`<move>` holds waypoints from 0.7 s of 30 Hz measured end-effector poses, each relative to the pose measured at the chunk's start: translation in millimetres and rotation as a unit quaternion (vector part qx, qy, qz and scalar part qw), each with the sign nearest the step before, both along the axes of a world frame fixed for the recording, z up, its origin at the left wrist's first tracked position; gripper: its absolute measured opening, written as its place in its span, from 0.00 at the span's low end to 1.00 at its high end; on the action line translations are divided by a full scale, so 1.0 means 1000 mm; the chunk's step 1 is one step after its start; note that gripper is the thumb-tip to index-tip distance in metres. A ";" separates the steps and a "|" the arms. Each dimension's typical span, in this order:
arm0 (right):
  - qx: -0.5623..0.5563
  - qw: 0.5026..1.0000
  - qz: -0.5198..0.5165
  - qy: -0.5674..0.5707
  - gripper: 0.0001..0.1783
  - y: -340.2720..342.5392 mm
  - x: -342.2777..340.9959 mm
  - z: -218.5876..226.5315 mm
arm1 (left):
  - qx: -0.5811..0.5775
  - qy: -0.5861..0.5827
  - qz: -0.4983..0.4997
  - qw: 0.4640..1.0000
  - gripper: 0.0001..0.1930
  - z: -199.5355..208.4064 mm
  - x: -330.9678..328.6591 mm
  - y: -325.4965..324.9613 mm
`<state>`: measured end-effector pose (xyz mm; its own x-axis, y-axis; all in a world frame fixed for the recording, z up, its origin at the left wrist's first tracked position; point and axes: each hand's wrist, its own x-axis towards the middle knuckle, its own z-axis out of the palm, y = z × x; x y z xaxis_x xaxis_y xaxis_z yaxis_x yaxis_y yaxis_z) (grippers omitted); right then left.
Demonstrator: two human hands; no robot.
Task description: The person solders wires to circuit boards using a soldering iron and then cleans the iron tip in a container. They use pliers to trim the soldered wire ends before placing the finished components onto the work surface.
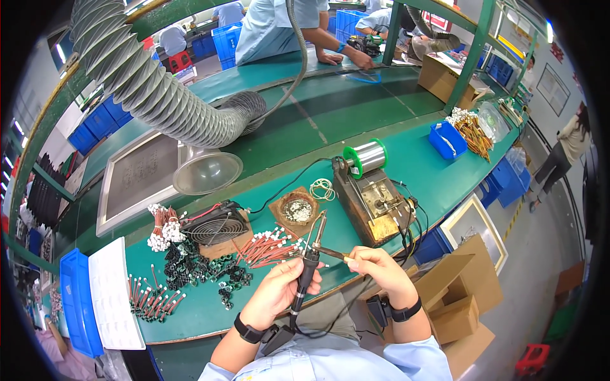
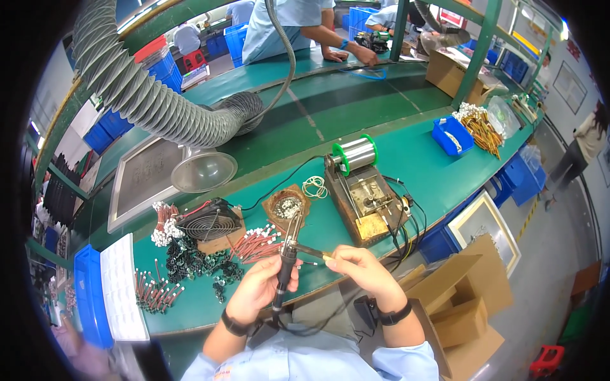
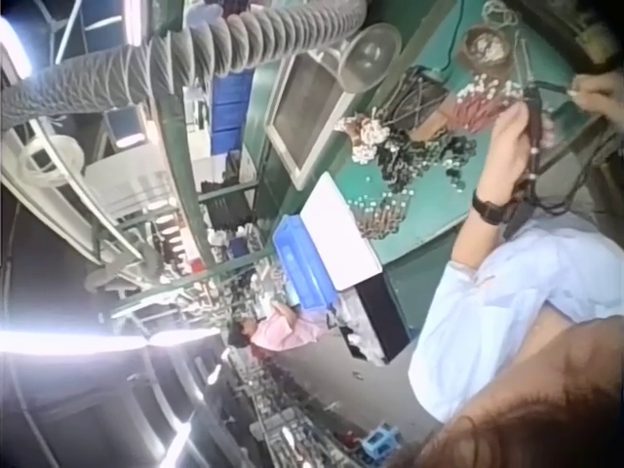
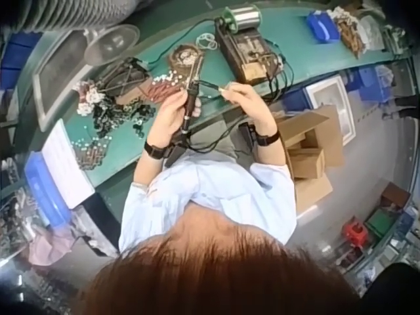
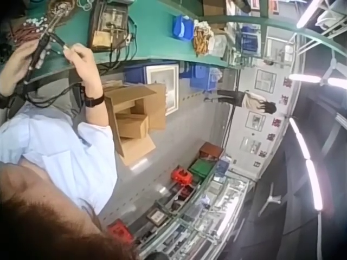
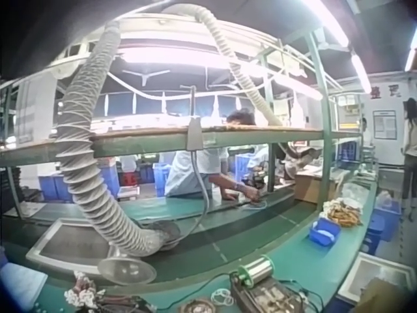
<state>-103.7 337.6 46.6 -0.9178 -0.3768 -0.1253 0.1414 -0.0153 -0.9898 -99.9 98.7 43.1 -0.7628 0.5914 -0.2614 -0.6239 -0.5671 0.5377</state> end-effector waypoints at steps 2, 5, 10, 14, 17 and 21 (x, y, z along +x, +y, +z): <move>0.003 1.000 -0.007 0.009 0.12 -0.001 0.002 -0.002 | -0.010 0.006 0.009 1.000 0.11 0.002 0.002 -0.002; 0.010 0.999 -0.026 0.024 0.12 -0.001 0.004 -0.001 | -0.027 0.017 0.020 0.999 0.11 0.006 0.005 0.000; 0.109 0.991 -0.033 0.077 0.11 -0.002 0.002 0.011 | -0.366 0.228 0.148 0.890 0.09 0.007 0.013 0.018; 0.135 0.987 -0.026 0.085 0.10 -0.002 0.000 0.015 | -0.488 0.323 0.181 0.791 0.09 0.003 0.016 0.020; 0.142 0.987 -0.020 0.071 0.11 -0.001 -0.001 0.013 | -0.431 0.277 0.163 0.843 0.10 0.001 0.012 0.015; -0.009 1.000 -0.007 -0.003 0.13 -0.003 -0.004 -0.009 | -0.050 0.062 0.016 0.997 0.12 -0.004 0.001 -0.005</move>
